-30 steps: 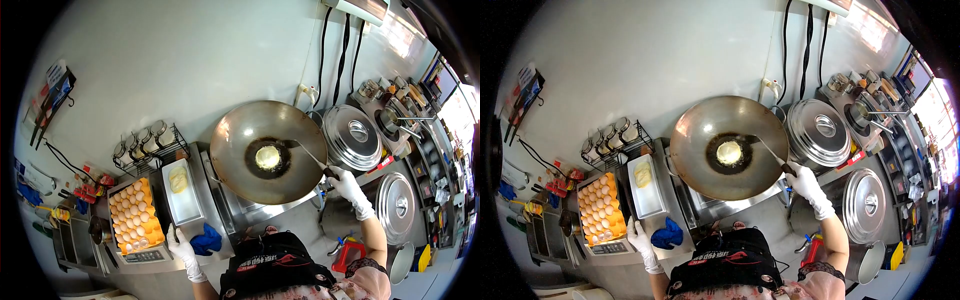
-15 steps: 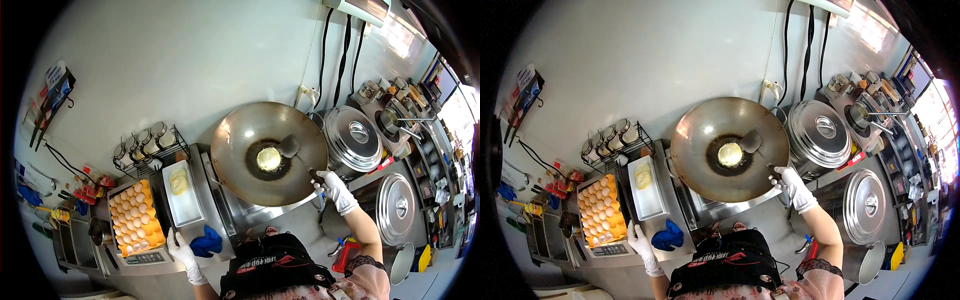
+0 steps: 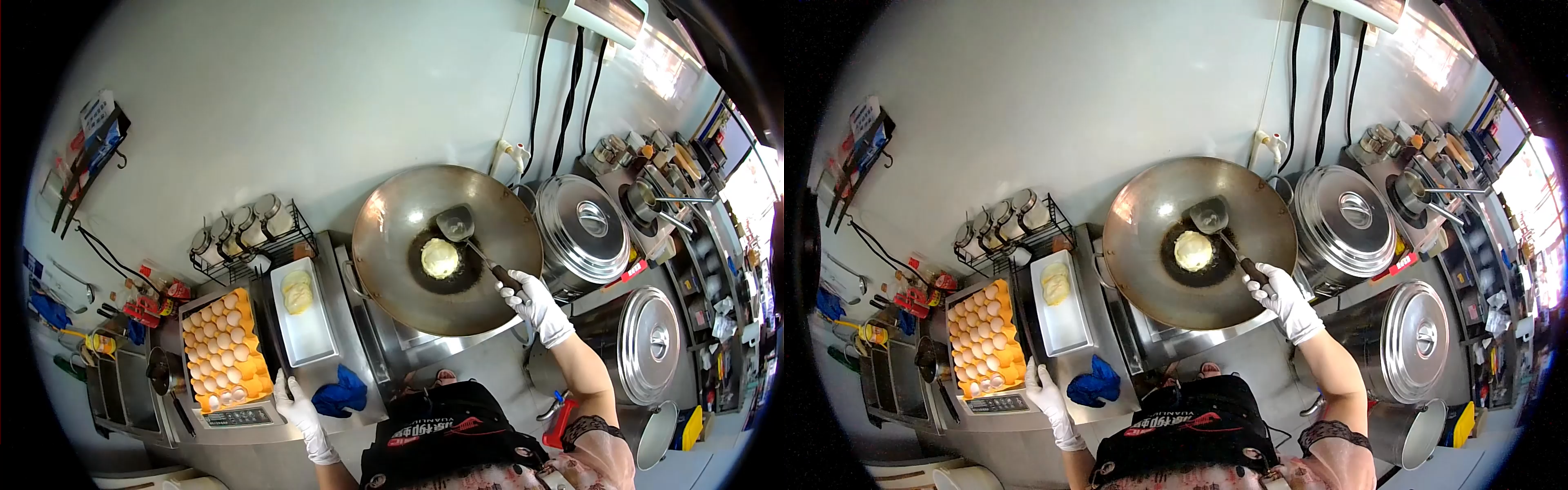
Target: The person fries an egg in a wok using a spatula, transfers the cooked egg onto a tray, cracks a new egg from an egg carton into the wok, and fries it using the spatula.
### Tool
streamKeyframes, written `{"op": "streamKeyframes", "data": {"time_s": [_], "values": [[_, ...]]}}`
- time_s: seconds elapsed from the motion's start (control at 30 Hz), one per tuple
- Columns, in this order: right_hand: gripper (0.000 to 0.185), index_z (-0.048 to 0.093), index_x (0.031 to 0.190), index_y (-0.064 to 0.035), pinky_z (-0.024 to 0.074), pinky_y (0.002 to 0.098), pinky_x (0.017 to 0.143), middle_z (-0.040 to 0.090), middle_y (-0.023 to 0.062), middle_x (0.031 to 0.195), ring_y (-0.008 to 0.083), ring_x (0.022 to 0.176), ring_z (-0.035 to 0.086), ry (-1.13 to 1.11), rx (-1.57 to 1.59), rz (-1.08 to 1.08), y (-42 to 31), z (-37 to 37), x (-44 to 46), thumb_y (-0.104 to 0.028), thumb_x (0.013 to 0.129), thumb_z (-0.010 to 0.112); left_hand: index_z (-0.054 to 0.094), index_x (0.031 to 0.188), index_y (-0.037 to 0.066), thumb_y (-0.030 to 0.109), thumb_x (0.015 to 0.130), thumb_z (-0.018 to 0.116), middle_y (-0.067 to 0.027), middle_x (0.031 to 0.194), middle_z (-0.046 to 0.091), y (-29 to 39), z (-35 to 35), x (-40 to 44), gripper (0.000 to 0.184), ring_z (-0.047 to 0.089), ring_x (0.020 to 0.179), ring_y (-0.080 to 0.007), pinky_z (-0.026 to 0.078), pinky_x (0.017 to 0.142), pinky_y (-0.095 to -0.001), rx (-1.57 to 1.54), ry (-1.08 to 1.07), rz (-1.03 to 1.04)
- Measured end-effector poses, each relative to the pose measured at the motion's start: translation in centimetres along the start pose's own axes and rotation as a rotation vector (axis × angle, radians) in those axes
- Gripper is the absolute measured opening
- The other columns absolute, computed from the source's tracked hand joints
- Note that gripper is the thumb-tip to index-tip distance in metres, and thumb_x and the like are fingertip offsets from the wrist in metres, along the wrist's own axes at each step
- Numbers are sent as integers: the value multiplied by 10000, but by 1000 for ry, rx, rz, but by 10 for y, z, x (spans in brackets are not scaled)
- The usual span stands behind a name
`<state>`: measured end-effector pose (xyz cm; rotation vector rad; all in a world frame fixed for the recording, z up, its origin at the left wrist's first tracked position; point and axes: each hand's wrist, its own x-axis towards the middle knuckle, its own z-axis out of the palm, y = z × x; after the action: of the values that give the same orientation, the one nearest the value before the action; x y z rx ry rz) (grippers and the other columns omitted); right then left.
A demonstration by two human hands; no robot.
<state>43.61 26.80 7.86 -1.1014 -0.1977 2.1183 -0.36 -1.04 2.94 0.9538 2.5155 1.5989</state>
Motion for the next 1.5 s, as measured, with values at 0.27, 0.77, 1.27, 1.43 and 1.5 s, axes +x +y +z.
{"op": "streamKeyframes", "data": {"time_s": [0.27,0.77,1.27,1.43,1.5], "values": [[243,563,1117,18,360,232,359,590,79,728,112,481,498,109,-551,-266,18,19,-47,-157,974,474,606,1194,-78,65,921,560,-178,1151,656,10,4,-1,312,609,1037,-238,447,951,-331,-38,0,-10],[445,542,1265,56,493,324,713,651,188,907,239,779,646,261,-1348,-710,-3,-5,-80,-149,875,607,610,1190,-74,61,917,568,-173,1121,666,8,4,-3,307,617,1010,-237,456,935,-327,-43,-3,9],[467,647,1206,-179,510,410,648,640,165,800,342,736,642,153,-2258,-930,-63,18,-120,-176,741,698,631,1174,-47,77,910,578,-175,1083,666,5,6,-5,296,611,976,-272,457,915,-356,-46,9,24],[398,665,1178,-231,499,437,615,612,154,799,335,701,632,136,-2403,-913,-67,33,-116,-230,780,682,632,1169,-48,74,902,584,-180,1075,664,-4,3,-7,297,609,966,-273,455,915,-358,-76,22,3],[399,665,1177,-229,501,440,626,617,153,827,334,704,634,93,-2446,-923,-72,32,-109,-215,779,677,602,1198,-82,58,926,564,-168,1153,662,-5,0,-8,309,623,1022,-218,464,941,-318,6,6,2]]}}
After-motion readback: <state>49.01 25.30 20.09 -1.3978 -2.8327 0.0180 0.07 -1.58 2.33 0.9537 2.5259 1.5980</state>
